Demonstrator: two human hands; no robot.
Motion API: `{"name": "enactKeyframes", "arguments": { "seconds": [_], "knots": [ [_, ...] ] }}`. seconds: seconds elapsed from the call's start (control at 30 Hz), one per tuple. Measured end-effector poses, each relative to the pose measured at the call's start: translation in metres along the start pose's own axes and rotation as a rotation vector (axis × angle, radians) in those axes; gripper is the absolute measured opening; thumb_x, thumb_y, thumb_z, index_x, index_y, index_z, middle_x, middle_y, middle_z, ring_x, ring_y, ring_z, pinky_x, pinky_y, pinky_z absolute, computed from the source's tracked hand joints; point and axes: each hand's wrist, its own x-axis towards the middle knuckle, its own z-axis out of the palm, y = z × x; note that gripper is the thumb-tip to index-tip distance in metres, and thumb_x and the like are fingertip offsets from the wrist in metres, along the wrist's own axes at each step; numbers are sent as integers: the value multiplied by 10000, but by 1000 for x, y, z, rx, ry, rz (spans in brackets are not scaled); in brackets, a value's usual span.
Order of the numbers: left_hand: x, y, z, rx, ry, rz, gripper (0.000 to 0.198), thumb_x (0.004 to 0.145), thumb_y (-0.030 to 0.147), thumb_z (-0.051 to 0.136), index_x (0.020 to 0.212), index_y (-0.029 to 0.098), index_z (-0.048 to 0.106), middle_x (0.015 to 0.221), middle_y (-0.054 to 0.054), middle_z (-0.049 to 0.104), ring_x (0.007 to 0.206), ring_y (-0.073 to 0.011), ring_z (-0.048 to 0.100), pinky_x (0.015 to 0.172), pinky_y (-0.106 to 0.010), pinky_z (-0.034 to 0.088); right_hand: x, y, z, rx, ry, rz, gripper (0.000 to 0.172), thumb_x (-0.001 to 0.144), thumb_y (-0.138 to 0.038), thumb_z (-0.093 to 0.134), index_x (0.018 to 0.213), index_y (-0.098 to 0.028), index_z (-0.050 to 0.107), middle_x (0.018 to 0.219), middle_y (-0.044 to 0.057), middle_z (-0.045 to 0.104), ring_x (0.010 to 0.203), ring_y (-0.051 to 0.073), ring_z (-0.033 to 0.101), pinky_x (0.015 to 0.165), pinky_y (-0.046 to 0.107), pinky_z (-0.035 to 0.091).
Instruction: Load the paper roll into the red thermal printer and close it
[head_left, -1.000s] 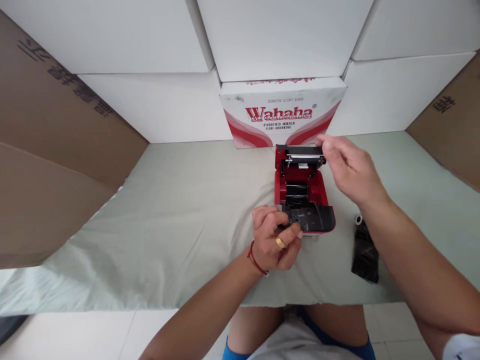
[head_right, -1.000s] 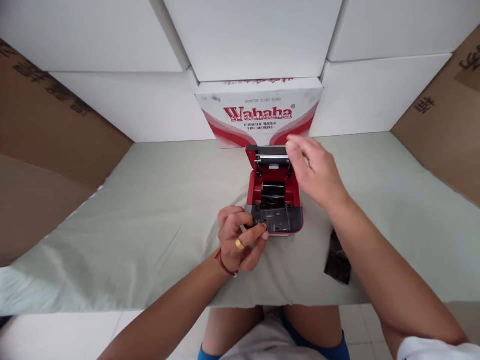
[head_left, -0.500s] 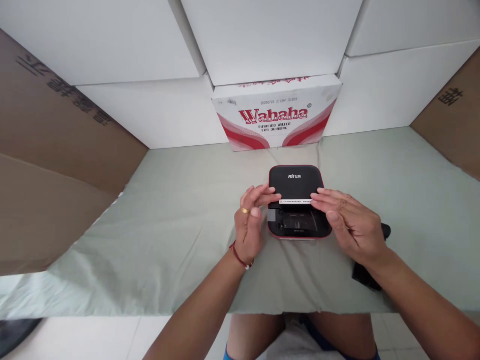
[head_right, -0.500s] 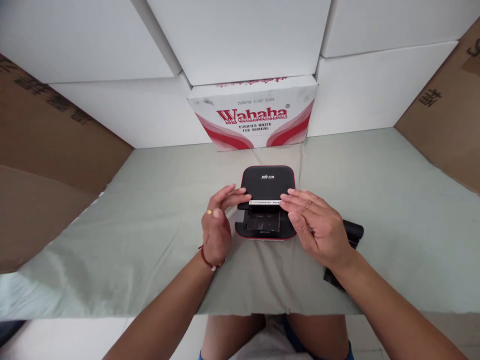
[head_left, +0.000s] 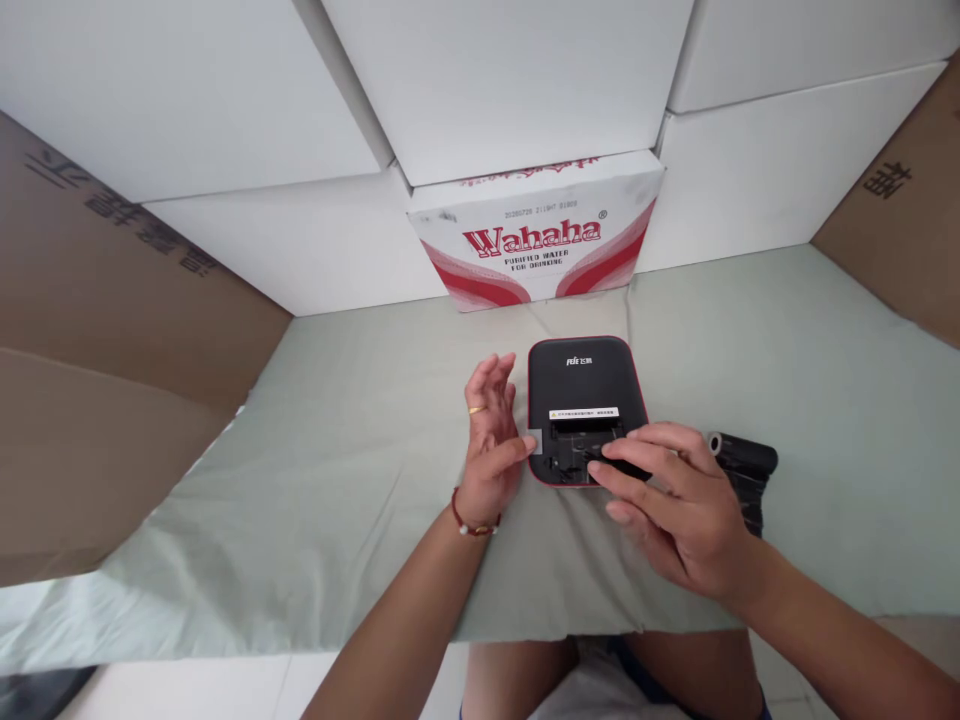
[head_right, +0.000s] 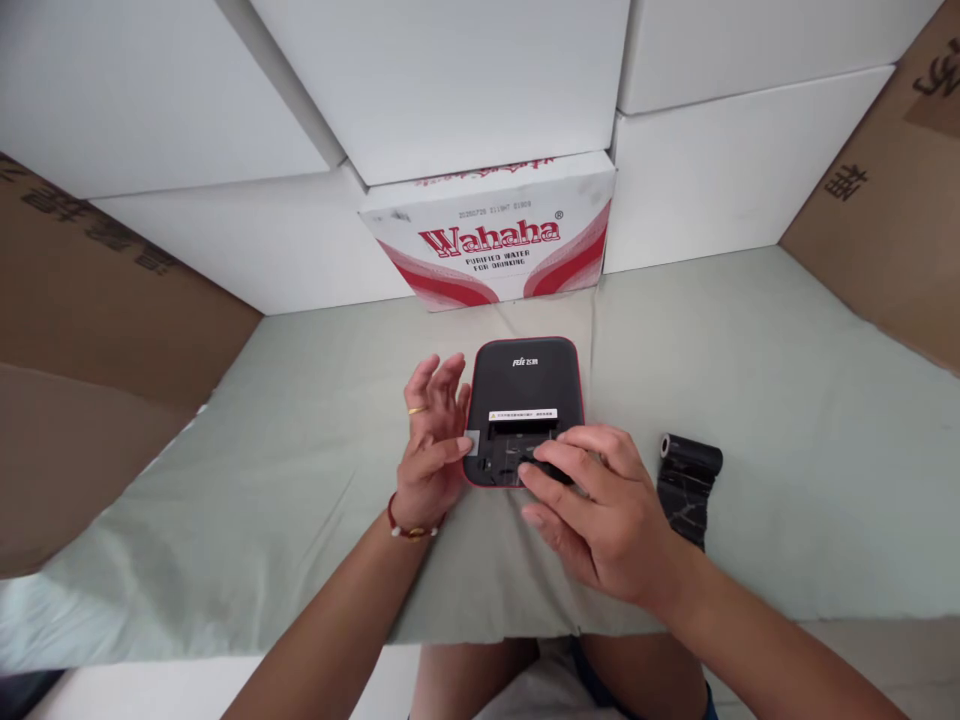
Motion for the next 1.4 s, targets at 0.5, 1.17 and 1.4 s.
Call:
{"name": "enactKeyframes", "arguments": {
  "seconds": [0.5, 1.17, 1.4],
  "knots": [
    [-2, -14, 7, -300, -119, -291, 1049, 800, 399, 857, 1702, 502, 331, 1895, 16, 300, 1765, -295, 305, 1363, -518, 421, 23, 0, -18, 104, -74, 26, 196, 1047, -159, 664, 1122, -258, 815, 1045, 54, 856, 1003, 246, 776, 890, 411, 664],
    [3, -29, 6, -289, -106, -241, 1008, 771, 498, 881, 1667, 443, 423, 1841, -29, 391, 1746, -344, 322, 1407, -578, 320, 130, 25, 31, -442, -797, 533, 241, 963, -192, 672, 1166, -192, 802, 1084, 207, 843, 917, 364, 815, 709, 409, 545],
    [2, -30, 4, -249, -124, -204, 859, 836, 512, 826, 1627, 453, 494, 1835, -3, 410, 1732, -339, 364, 1380, -581, 388, 86, 2, -44, -90, -455, 552, 145, 1014, -383, 683, 1110, -280, 720, 809, -5, 781, 595, 201, 681, 540, 318, 474]
  ]
}}
